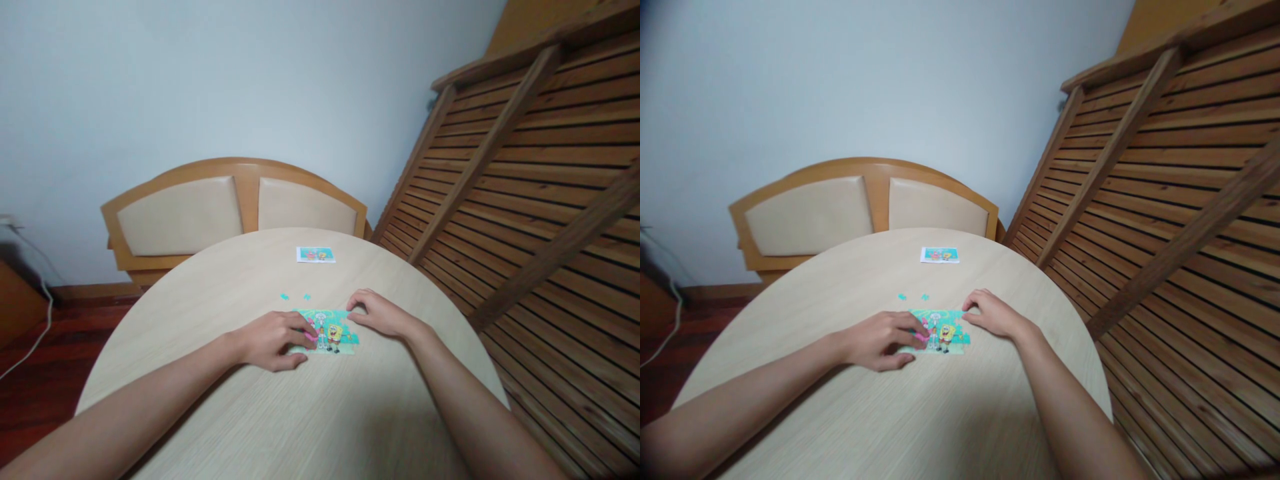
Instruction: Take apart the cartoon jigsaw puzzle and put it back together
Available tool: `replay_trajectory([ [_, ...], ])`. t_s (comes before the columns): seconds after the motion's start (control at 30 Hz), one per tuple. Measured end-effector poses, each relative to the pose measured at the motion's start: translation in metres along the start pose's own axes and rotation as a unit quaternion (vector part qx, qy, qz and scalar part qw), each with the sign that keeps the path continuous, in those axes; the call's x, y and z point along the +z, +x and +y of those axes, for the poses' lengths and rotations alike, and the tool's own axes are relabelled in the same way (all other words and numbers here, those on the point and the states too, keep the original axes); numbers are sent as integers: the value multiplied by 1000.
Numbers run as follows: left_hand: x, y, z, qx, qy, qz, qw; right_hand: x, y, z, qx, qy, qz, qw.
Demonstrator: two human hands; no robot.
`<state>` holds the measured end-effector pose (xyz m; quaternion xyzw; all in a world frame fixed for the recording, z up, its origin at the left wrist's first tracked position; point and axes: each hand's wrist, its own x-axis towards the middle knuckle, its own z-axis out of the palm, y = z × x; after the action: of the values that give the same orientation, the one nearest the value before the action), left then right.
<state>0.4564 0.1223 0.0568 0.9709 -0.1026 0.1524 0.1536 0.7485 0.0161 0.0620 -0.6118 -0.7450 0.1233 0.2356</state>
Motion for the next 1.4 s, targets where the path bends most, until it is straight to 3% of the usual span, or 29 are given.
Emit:
replay_trajectory([
  [0.57, 1, -5, -3, -2, 4, -3, 1000, -13, -8, 19, 13, -14, -5, 1000],
  [1.07, 0, -3, -1, 1, 6, 3, 1000, -15, -10, 9, 71, -7, -51, 996],
  [1.23, -1, -2, 0, -5, 7, -3, 1000, -15, -10, 4, 120, 42, -79, 989],
  [1.4, 0, -3, 0, -6, 8, -3, 1000, -15, -11, -1, 122, 116, -95, 981],
])
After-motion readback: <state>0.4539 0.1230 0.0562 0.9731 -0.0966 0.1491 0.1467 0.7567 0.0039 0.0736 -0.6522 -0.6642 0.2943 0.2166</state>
